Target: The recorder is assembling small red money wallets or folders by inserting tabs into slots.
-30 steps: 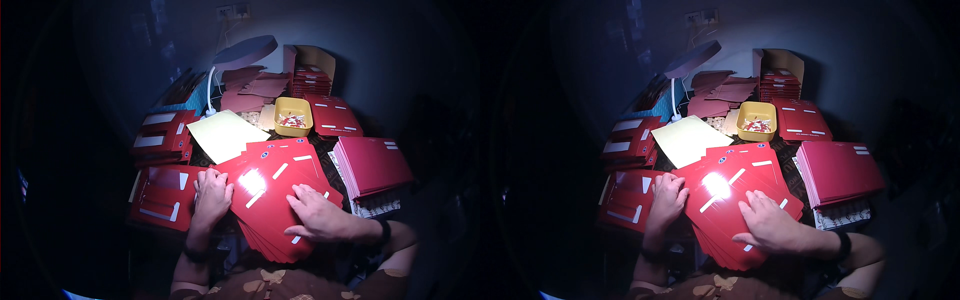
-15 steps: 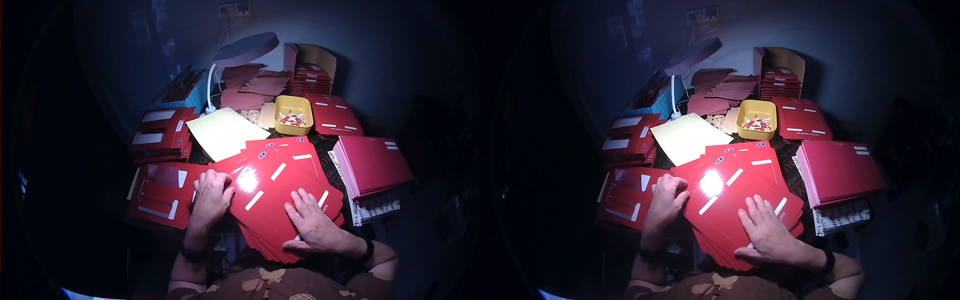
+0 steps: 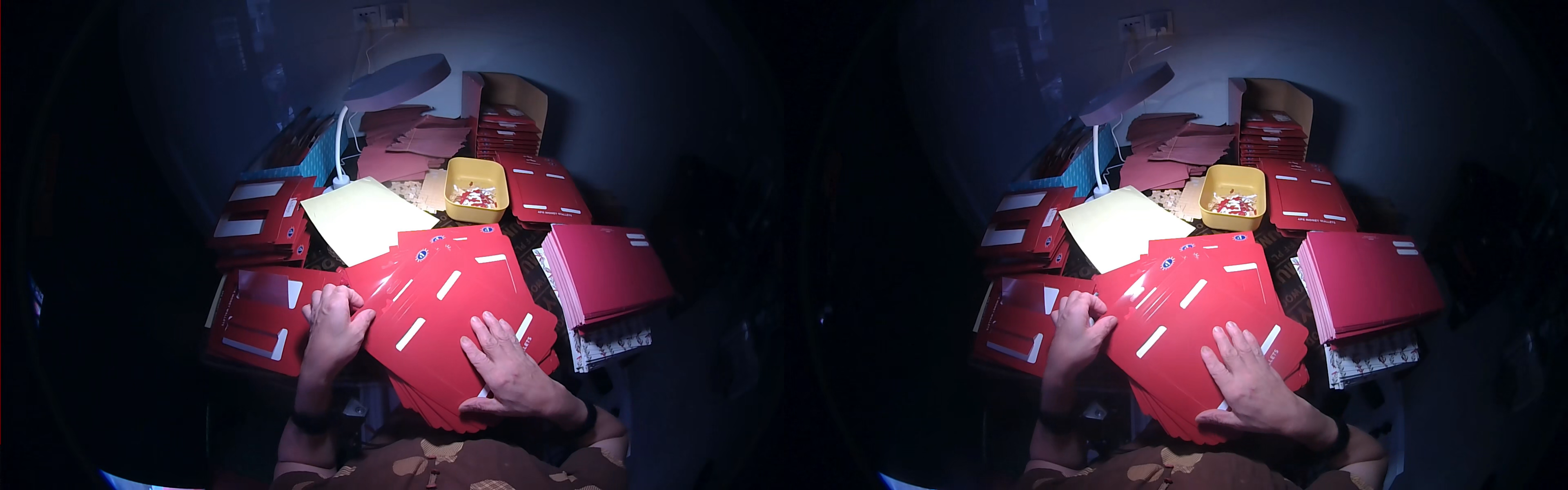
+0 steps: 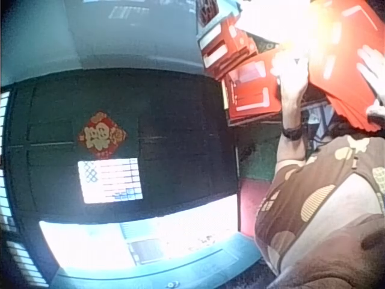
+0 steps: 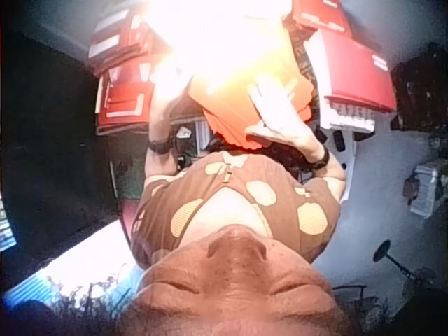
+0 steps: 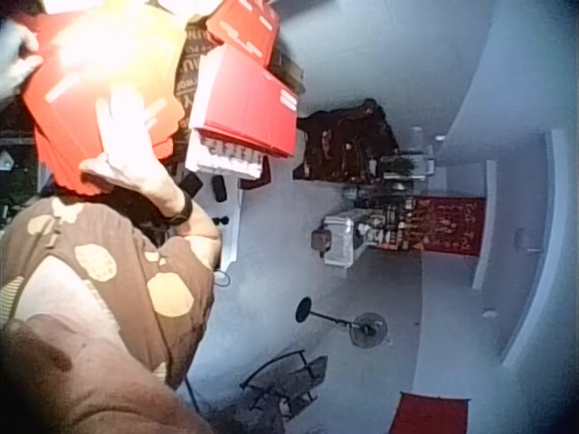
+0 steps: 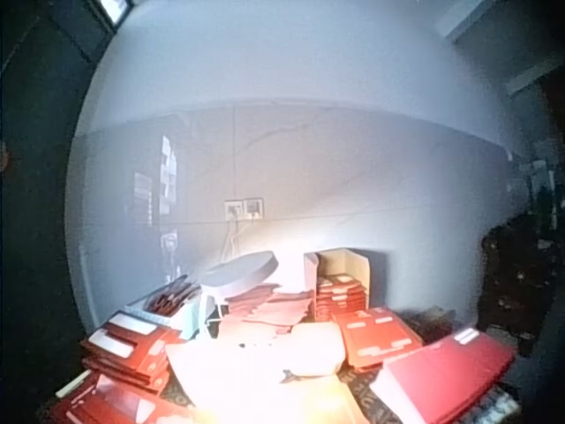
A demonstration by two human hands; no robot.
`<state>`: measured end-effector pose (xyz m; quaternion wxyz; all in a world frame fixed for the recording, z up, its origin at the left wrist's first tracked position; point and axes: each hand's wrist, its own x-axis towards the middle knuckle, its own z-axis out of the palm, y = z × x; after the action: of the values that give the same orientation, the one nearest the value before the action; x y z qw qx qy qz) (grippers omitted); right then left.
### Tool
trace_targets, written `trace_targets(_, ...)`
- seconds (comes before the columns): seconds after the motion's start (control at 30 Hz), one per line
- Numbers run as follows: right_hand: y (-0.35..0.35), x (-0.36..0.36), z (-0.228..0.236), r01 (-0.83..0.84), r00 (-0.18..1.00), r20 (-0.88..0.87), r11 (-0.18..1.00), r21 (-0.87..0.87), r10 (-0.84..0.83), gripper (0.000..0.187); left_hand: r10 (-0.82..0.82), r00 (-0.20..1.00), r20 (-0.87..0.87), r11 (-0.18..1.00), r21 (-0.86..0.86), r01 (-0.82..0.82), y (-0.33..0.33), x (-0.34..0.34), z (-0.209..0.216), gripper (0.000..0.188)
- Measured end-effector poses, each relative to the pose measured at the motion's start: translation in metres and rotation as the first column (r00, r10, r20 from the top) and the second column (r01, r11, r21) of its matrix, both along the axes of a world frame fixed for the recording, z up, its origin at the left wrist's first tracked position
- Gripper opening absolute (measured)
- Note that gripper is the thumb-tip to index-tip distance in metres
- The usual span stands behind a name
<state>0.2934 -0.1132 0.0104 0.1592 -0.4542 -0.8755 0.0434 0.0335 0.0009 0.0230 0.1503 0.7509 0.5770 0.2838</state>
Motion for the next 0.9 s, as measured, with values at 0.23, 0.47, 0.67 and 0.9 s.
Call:
trace_targets(0.23, 0.000, 0.003, 0.003, -0.028, 1.000, 0.012, 1.000, 0.008, 0.028, 0.085, -0.049, 0.728, 0.684, 0.908, -0.273, 0.318, -0.004, -0.005, 0.015, 0.007)
trace_targets(0.47, 0.003, 0.014, 0.017, -0.091, 0.995, 0.040, 0.991, -0.101, 0.095, 0.083, -0.005, 0.559, 0.829, 0.643, -0.425, 0.637, -0.011, -0.018, 0.020, 0.020)
trace_targets(0.67, 0.008, 0.004, 0.032, -0.075, 0.996, 0.040, 0.989, -0.131, 0.081, 0.085, -0.013, 0.545, 0.838, 0.593, -0.432, 0.679, -0.023, -0.007, 0.018, 0.029)
trace_targets(0.9, 0.011, -0.017, 0.027, -0.191, 0.972, 0.104, 0.963, -0.190, 0.213, 0.087, 0.015, 0.479, 0.878, 0.615, -0.386, 0.688, -0.019, -0.005, 0.008, 0.022)
